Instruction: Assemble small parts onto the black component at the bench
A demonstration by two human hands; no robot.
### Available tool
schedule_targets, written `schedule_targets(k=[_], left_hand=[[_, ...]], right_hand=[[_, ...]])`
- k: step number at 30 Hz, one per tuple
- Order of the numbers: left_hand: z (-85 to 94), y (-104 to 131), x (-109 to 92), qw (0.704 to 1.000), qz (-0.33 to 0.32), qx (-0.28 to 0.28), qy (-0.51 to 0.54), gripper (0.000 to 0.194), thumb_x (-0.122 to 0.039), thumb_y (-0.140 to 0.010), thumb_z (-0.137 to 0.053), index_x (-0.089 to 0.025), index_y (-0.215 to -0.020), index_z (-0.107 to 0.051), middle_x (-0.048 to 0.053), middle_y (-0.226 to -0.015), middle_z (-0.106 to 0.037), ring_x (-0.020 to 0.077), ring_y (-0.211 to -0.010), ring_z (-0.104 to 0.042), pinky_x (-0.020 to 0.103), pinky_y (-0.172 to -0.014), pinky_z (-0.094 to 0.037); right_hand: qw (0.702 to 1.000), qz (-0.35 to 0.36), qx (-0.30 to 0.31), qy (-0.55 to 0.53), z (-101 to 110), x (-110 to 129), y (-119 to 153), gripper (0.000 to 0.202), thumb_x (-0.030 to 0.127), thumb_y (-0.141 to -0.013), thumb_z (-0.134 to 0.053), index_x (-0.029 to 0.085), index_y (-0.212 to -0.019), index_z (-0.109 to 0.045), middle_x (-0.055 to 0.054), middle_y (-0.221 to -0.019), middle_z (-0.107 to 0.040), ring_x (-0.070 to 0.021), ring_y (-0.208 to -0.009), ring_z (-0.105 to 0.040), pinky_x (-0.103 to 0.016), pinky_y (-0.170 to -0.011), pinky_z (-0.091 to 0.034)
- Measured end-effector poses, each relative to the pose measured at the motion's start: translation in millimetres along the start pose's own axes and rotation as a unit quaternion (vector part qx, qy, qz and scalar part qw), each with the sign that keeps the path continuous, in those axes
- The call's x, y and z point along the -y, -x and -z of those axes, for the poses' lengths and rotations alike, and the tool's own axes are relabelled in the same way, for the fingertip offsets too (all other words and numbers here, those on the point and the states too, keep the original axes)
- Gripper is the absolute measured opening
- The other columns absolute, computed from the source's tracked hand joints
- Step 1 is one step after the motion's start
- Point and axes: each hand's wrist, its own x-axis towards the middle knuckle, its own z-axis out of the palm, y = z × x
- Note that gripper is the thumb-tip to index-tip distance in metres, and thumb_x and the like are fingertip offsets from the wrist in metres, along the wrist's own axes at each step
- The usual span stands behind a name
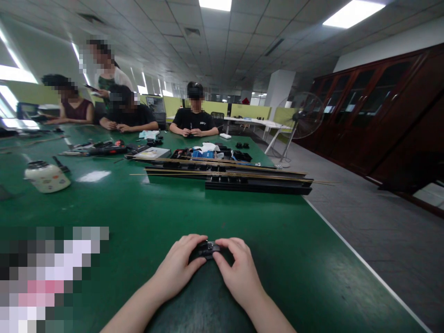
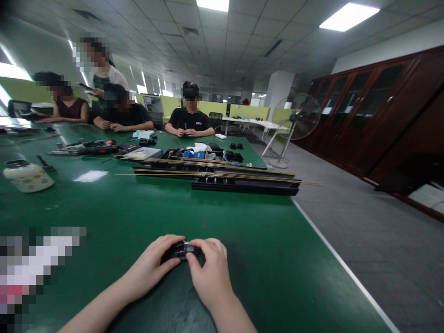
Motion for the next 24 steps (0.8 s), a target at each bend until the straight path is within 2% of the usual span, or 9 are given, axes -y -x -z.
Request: schedule_targets(k=[8, 15, 21, 24], left_hand=[[-0.8, 0.3, 0.9, 1.000, -0.002, 0.001, -0.015, 0.036, -0.023, -0.074, -0.059, -0.026, -0.110, -0.054, 0.004, -0.108, -0.061, 0.0218, -0.099, -0.054, 0.038, -0.087, -0.043], [-1.3, 0.5, 0.1, 1.000, -0.006, 0.006, -0.021, 0.036, -0.020, -0.076, -0.056, -0.026, -0.111, -0.052, 0.003, -0.108, -0.060, 0.0209, -0.101, -0.053, 0.038, -0.087, -0.042], [-1.6, 1.4, 0.3, 1.000, -0.008, 0.009, -0.025, 0.035, -0.023, -0.077, -0.056, -0.026, -0.111, -0.052, 0.004, -0.107, -0.060, 0.0212, -0.100, -0.054, 0.038, -0.086, -0.043], [-1.9, 1.5, 0.3, 1.000, -0.011, 0.004, -0.025, 0.035, -0.024, -0.077, -0.055, -0.026, -0.112, -0.052, 0.004, -0.108, -0.060, 0.0218, -0.101, -0.054, 0.039, -0.087, -0.044]], right_hand=[[0.998, 0.054, 0.022, -0.007, 1.7, 3.0, 0.4, 0.016, 0.025, -0.076, -0.060, 0.027, -0.092, -0.063, -0.001, -0.099, -0.064, -0.0192, -0.099, -0.051, -0.036, -0.089, -0.038], [0.996, 0.018, 0.055, 0.066, 0.3, 2.3, 2.8, 0.020, 0.020, -0.072, -0.064, 0.031, -0.089, -0.064, 0.002, -0.105, -0.062, -0.0207, -0.103, -0.049, -0.040, -0.092, -0.033], [0.996, 0.011, 0.057, 0.062, 0.5, 1.7, 2.0, 0.022, 0.019, -0.071, -0.063, 0.032, -0.089, -0.063, 0.002, -0.105, -0.062, -0.0200, -0.103, -0.051, -0.039, -0.093, -0.033], [0.998, 0.003, 0.052, 0.047, -0.2, 1.3, 1.1, 0.031, 0.019, -0.067, -0.064, 0.029, -0.096, -0.061, 0.001, -0.107, -0.061, -0.0199, -0.104, -0.051, -0.037, -0.094, -0.033]])
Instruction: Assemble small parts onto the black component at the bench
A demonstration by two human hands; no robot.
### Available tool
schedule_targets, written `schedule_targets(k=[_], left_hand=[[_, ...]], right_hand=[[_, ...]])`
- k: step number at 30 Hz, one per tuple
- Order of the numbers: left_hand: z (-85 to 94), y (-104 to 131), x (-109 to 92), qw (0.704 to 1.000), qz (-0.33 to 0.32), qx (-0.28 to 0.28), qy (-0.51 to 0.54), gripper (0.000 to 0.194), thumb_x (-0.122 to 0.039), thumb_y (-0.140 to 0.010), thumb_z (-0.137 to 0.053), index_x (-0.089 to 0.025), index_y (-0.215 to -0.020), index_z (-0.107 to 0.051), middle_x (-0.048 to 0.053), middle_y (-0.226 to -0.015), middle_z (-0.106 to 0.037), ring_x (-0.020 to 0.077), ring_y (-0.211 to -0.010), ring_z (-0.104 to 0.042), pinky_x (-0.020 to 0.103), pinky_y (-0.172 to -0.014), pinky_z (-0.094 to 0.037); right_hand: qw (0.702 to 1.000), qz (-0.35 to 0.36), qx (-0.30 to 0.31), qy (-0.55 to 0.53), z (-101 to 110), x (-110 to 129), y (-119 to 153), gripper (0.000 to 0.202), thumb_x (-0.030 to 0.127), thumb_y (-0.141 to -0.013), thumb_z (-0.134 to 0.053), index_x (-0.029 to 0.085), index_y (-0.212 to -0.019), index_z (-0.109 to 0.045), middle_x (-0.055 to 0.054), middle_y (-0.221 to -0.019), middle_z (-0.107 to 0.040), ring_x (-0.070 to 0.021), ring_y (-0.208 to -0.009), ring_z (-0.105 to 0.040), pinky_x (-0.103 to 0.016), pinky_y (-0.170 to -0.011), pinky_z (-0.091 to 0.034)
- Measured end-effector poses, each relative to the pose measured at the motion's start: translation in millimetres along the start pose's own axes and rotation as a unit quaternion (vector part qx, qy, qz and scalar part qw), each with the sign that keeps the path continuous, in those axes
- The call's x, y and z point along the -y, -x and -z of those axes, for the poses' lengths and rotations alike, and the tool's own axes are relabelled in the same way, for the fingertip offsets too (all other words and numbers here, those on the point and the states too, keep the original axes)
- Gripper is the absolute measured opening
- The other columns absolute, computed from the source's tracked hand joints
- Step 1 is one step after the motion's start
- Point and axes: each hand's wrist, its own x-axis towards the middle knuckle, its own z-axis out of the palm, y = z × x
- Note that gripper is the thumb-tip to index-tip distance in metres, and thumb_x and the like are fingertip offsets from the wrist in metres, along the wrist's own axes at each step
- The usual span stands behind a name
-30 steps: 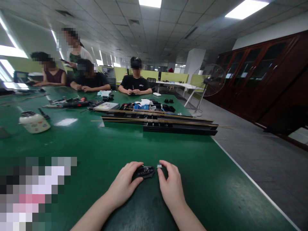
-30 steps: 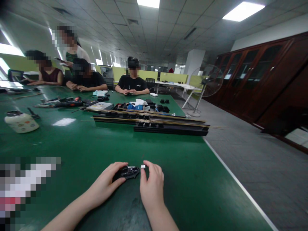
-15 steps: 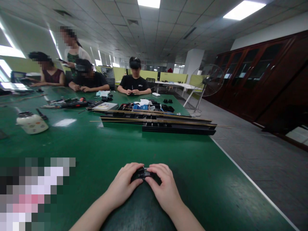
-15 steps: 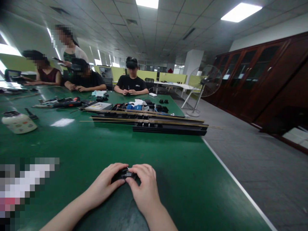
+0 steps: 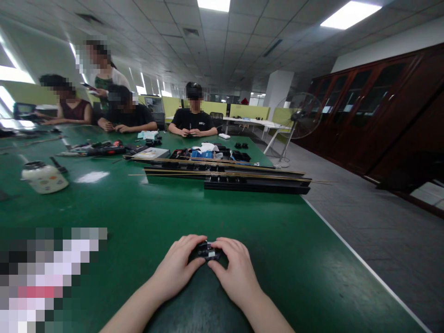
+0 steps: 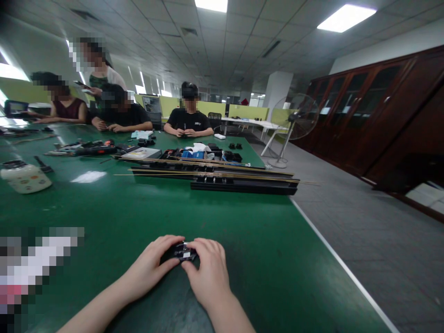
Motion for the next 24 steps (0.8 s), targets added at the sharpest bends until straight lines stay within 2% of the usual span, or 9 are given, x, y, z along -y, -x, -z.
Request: schedule_targets(k=[3, 12, 24], left_hand=[[-0.1, -0.6, -0.1, 1.000, -0.002, -0.008, 0.007, 0.035, -0.024, -0.078, -0.053, -0.026, -0.113, -0.051, 0.006, -0.110, -0.059, 0.0221, -0.102, -0.053, 0.040, -0.088, -0.043], [-0.7, 0.6, 1.5, 1.000, 0.005, -0.026, 0.011, 0.044, -0.024, -0.075, -0.056, -0.024, -0.118, -0.048, 0.008, -0.114, -0.057, 0.0239, -0.105, -0.052, 0.043, -0.091, -0.042], [-0.6, -0.8, 1.3, 1.000, 0.011, -0.019, 0.016, 0.038, -0.020, -0.076, -0.055, -0.025, -0.113, -0.051, 0.006, -0.111, -0.058, 0.0218, -0.103, -0.053, 0.040, -0.090, -0.043]], right_hand=[[1.000, -0.009, -0.008, -0.007, -0.9, -1.0, -0.6, 0.037, 0.016, -0.066, -0.062, 0.026, -0.101, -0.058, -0.002, -0.107, -0.061, -0.0206, -0.105, -0.051, -0.037, -0.094, -0.034], [1.000, -0.013, -0.010, -0.003, -2.3, -2.7, -1.5, 0.030, 0.019, -0.070, -0.059, 0.026, -0.099, -0.059, -0.002, -0.102, -0.063, -0.0219, -0.101, -0.053, -0.038, -0.091, -0.037], [1.000, -0.014, -0.004, -0.009, -0.4, -1.2, -0.8, 0.028, 0.017, -0.071, -0.060, 0.026, -0.098, -0.059, -0.001, -0.100, -0.063, -0.0202, -0.100, -0.053, -0.037, -0.092, -0.036]])
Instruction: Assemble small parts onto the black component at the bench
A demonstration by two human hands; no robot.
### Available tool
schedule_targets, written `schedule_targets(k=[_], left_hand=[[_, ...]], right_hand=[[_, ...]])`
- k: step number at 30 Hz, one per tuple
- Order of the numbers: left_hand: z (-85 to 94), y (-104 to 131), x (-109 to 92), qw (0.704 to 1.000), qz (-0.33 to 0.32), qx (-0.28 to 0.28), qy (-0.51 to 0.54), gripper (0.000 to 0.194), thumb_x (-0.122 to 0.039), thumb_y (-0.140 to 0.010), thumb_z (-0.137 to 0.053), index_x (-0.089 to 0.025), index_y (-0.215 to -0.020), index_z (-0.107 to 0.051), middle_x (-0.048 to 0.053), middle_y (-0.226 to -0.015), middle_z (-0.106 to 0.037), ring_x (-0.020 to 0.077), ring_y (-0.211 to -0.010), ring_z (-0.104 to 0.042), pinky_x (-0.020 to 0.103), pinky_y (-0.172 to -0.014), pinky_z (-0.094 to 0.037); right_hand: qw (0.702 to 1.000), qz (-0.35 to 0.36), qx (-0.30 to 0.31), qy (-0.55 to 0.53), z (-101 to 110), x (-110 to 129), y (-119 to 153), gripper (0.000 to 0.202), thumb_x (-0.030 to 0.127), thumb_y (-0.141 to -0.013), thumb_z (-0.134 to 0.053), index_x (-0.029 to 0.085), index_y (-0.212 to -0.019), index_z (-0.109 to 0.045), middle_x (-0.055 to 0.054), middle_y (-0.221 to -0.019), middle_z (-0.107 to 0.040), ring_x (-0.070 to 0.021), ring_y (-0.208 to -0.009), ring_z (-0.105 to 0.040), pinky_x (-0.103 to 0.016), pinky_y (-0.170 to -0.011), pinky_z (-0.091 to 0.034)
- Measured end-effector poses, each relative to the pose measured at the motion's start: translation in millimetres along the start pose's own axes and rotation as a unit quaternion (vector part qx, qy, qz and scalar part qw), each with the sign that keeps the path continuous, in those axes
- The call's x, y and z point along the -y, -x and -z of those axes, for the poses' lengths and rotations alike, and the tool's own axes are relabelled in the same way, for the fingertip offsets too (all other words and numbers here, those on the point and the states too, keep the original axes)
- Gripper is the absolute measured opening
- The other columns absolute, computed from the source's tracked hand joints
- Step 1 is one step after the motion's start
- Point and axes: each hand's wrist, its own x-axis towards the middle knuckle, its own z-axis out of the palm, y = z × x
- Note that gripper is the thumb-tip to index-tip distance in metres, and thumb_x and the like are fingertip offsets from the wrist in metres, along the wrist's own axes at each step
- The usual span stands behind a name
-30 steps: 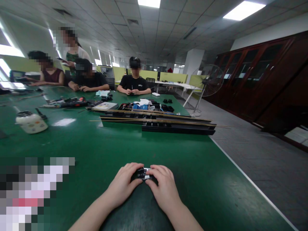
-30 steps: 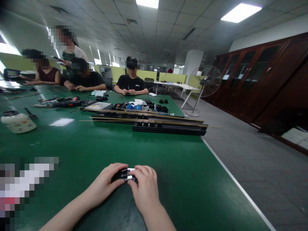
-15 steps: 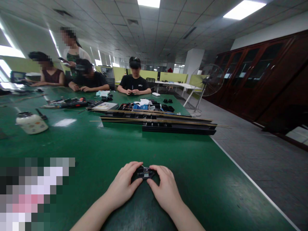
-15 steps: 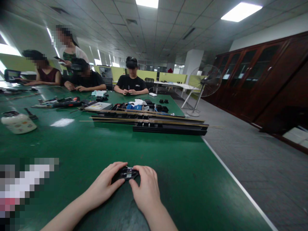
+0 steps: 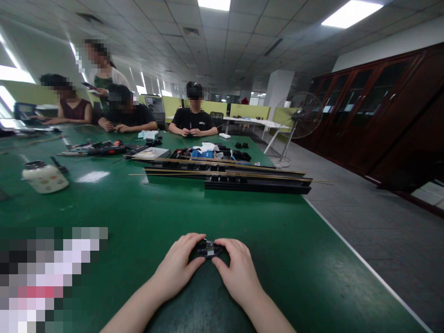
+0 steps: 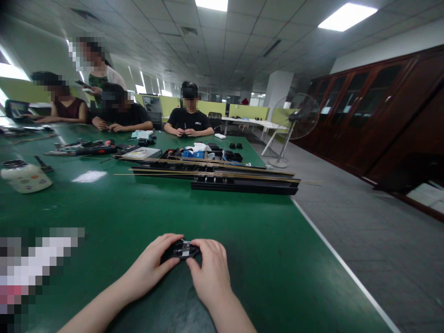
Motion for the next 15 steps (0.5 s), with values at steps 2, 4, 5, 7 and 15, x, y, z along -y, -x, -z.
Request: schedule_targets(k=[2, 4, 5, 7, 15], left_hand=[[0.0, 0.2, -0.3, 1.000, 0.000, -0.001, 0.002, 0.037, -0.021, -0.076, -0.055, -0.024, -0.113, -0.052, 0.006, -0.111, -0.058, 0.0216, -0.103, -0.053, 0.040, -0.090, -0.043], [0.0, 0.3, -0.4, 1.000, -0.001, -0.002, 0.003, 0.038, -0.022, -0.076, -0.055, -0.024, -0.113, -0.052, 0.006, -0.110, -0.058, 0.0220, -0.103, -0.053, 0.040, -0.090, -0.043], [0.1, 0.2, -0.5, 1.000, -0.001, -0.002, 0.003, 0.038, -0.022, -0.076, -0.056, -0.024, -0.113, -0.052, 0.006, -0.110, -0.059, 0.0224, -0.103, -0.053, 0.041, -0.090, -0.043], [0.5, -0.3, -0.8, 1.000, -0.004, 0.000, 0.004, 0.038, -0.025, -0.075, -0.056, -0.024, -0.113, -0.051, 0.007, -0.110, -0.059, 0.0231, -0.102, -0.053, 0.042, -0.089, -0.043], [1.5, -0.9, -2.1, 1.000, -0.009, -0.001, 0.010, 0.038, -0.029, -0.076, -0.057, -0.025, -0.113, -0.051, 0.007, -0.109, -0.059, 0.0240, -0.101, -0.053, 0.043, -0.088, -0.044]], right_hand=[[1.000, -0.001, 0.000, -0.001, 0.2, 0.2, -0.1, 0.028, 0.017, -0.071, -0.060, 0.026, -0.097, -0.060, -0.001, -0.100, -0.063, -0.0202, -0.100, -0.053, -0.037, -0.092, -0.036], [1.000, -0.002, -0.003, -0.002, 0.3, 0.1, -0.3, 0.027, 0.017, -0.070, -0.060, 0.026, -0.096, -0.060, -0.001, -0.100, -0.063, -0.0209, -0.100, -0.053, -0.038, -0.091, -0.036], [1.000, -0.003, -0.004, -0.003, 0.4, 0.1, -0.5, 0.027, 0.016, -0.070, -0.060, 0.026, -0.096, -0.060, -0.001, -0.100, -0.063, -0.0214, -0.100, -0.053, -0.038, -0.091, -0.036], [1.000, 0.000, -0.006, -0.004, 0.7, 0.2, -0.7, 0.026, 0.017, -0.070, -0.059, 0.026, -0.095, -0.060, -0.001, -0.100, -0.064, -0.0217, -0.100, -0.054, -0.039, -0.091, -0.037], [1.000, 0.007, -0.009, 0.000, -0.4, -1.0, -1.0, 0.025, 0.017, -0.070, -0.059, 0.026, -0.094, -0.060, -0.001, -0.099, -0.064, -0.0213, -0.099, -0.054, -0.038, -0.090, -0.037]])
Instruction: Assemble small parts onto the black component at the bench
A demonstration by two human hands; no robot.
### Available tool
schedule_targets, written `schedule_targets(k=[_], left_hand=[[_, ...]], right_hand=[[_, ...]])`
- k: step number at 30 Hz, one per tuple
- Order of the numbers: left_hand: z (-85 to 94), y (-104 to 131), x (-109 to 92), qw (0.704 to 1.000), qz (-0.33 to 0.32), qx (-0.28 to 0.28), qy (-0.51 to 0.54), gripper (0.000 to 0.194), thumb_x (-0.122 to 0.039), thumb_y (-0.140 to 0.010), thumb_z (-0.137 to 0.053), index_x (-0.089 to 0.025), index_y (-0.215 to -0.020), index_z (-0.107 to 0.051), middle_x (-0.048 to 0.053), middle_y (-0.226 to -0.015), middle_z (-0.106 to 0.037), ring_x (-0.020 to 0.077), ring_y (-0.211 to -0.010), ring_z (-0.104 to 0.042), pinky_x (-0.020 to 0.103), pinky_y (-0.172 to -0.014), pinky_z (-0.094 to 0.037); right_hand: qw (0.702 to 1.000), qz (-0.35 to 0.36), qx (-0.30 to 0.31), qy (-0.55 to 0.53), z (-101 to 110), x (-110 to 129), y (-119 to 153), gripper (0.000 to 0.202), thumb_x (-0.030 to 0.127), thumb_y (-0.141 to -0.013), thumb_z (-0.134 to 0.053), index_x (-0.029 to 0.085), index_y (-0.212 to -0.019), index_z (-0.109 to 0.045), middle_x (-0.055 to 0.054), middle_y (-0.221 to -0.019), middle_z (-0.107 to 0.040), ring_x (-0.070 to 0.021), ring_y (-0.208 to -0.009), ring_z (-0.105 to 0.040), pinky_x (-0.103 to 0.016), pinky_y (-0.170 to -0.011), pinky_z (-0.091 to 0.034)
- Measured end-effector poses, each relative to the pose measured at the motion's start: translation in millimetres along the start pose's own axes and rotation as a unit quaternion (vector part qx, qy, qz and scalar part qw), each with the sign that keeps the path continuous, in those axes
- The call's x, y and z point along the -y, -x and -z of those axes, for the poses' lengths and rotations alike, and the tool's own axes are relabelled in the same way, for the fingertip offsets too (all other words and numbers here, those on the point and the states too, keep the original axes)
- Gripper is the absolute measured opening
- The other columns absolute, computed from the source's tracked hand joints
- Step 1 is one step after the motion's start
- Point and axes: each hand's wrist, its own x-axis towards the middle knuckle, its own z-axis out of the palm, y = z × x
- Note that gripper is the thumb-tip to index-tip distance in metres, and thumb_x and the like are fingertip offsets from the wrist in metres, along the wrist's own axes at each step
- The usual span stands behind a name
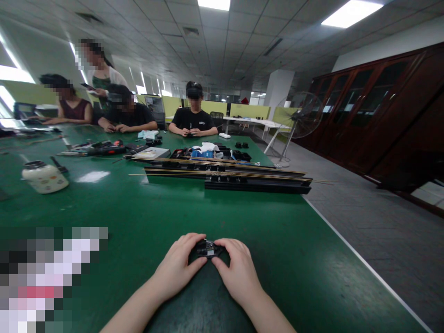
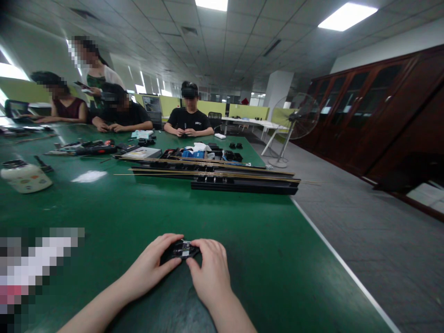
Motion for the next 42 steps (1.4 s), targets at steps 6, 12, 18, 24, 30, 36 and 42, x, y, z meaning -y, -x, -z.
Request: schedule_targets(k=[6, 12, 18, 24, 30, 36, 42], left_hand=[[0.1, 0.0, -0.2, 1.000, 0.004, -0.003, -0.004, 0.037, -0.028, -0.075, -0.057, -0.024, -0.111, -0.053, 0.007, -0.108, -0.060, 0.0234, -0.100, -0.054, 0.042, -0.087, -0.044], [0.2, -0.5, -0.5, 1.000, 0.002, -0.004, -0.002, 0.036, -0.027, -0.075, -0.057, -0.024, -0.111, -0.053, 0.007, -0.108, -0.060, 0.0236, -0.100, -0.054, 0.042, -0.087, -0.044], [1.0, 0.7, -0.8, 1.000, 0.000, -0.002, 0.001, 0.037, -0.027, -0.075, -0.057, -0.024, -0.112, -0.053, 0.007, -0.109, -0.060, 0.0239, -0.101, -0.054, 0.042, -0.088, -0.044], [1.7, 1.1, -2.4, 1.000, 0.005, -0.002, -0.008, 0.035, -0.022, -0.077, -0.053, -0.025, -0.112, -0.053, 0.006, -0.109, -0.060, 0.0225, -0.101, -0.054, 0.040, -0.088, -0.044], [1.5, 1.9, -1.9, 1.000, 0.006, 0.005, -0.007, 0.035, -0.022, -0.077, -0.053, -0.024, -0.112, -0.051, 0.007, -0.110, -0.059, 0.0225, -0.103, -0.053, 0.040, -0.089, -0.043], [3.1, 1.2, -3.6, 1.000, -0.004, 0.017, -0.012, 0.035, -0.025, -0.076, -0.056, -0.026, -0.110, -0.053, 0.006, -0.111, -0.058, 0.0228, -0.102, -0.053, 0.039, -0.088, -0.044], [0.6, 2.7, -0.8, 1.000, -0.004, 0.003, -0.012, 0.045, -0.026, -0.073, -0.058, -0.025, -0.117, -0.048, 0.007, -0.111, -0.059, 0.0235, -0.103, -0.053, 0.041, -0.088, -0.043]], right_hand=[[1.000, -0.008, 0.000, 0.001, -1.0, -1.2, -0.3, 0.029, 0.018, -0.069, -0.059, 0.026, -0.097, -0.059, -0.001, -0.101, -0.064, -0.0217, -0.100, -0.054, -0.038, -0.091, -0.037], [1.000, -0.010, -0.002, 0.001, -0.9, -0.5, 0.0, 0.032, 0.018, -0.069, -0.059, 0.027, -0.100, -0.059, -0.001, -0.102, -0.063, -0.0217, -0.101, -0.054, -0.038, -0.091, -0.038], [1.000, -0.006, -0.008, 0.006, -2.0, -1.8, 0.2, 0.032, 0.018, -0.069, -0.059, 0.026, -0.100, -0.059, -0.002, -0.101, -0.064, -0.0215, -0.100, -0.055, -0.038, -0.090, -0.039], [1.000, -0.007, -0.003, 0.005, -1.0, 0.2, 0.2, 0.032, 0.018, -0.067, -0.060, 0.026, -0.099, -0.059, -0.002, -0.101, -0.064, -0.0216, -0.100, -0.055, -0.038, -0.091, -0.038], [1.000, 0.000, -0.002, -0.006, 1.7, 3.8, 0.4, 0.031, 0.019, -0.067, -0.062, 0.026, -0.097, -0.061, -0.002, -0.100, -0.064, -0.0209, -0.100, -0.055, -0.037, -0.091, -0.037], [1.000, -0.009, 0.017, -0.004, 3.3, 4.7, 0.3, 0.025, 0.021, -0.069, -0.063, 0.029, -0.092, -0.064, -0.001, -0.105, -0.062, -0.0206, -0.106, -0.052, -0.038, -0.094, -0.034], [1.000, -0.016, 0.018, 0.002, 3.1, 5.1, 1.5, 0.026, 0.021, -0.065, -0.066, 0.028, -0.090, -0.065, -0.002, -0.107, -0.061, -0.0218, -0.107, -0.051, -0.039, -0.094, -0.034]])
